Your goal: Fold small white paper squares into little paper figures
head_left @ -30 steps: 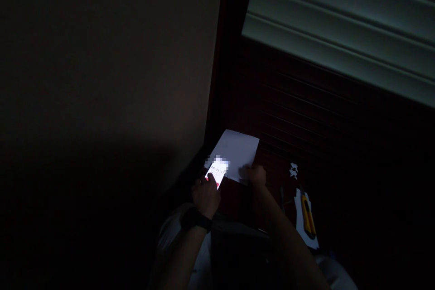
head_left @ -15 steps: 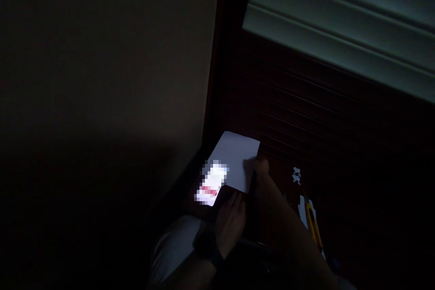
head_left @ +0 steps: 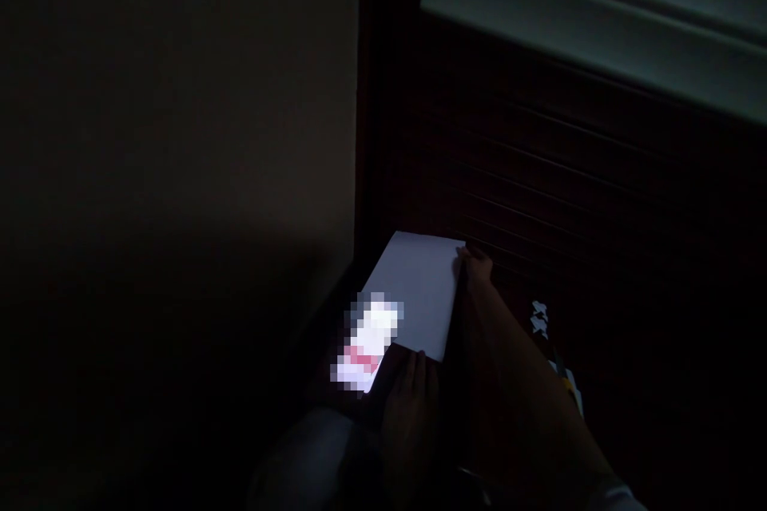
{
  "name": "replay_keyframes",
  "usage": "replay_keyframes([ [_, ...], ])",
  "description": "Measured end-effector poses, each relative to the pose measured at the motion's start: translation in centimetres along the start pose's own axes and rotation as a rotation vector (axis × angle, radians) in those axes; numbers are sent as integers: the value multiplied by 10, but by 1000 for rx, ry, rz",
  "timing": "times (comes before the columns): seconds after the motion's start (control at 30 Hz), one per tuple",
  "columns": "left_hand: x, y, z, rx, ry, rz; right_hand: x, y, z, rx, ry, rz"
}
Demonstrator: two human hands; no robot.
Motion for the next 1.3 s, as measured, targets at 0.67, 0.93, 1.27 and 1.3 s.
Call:
replay_keyframes([
  [0.67,5,-6,3,6,42,19,-3,53,20,186,261,219],
  [0.93,17,-3,24,-553,57,86,-55,71,29,-56,290,374],
  [1.27,125,-4,34,-1912,288,380,-131,93,29,-219,401,793],
  [1.3,129,-4,33,-1973,307,386,-134,94,29,-201,406,778],
])
Point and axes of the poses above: each hand's wrist, its own x-axis towards the middle knuckle, its own z-axis out of the back of the hand, y = z × x, the point moved 3 cm from there along x, towards the middle knuckle, and after that the axes turned 13 degrees about z, right-handed, at the moved point
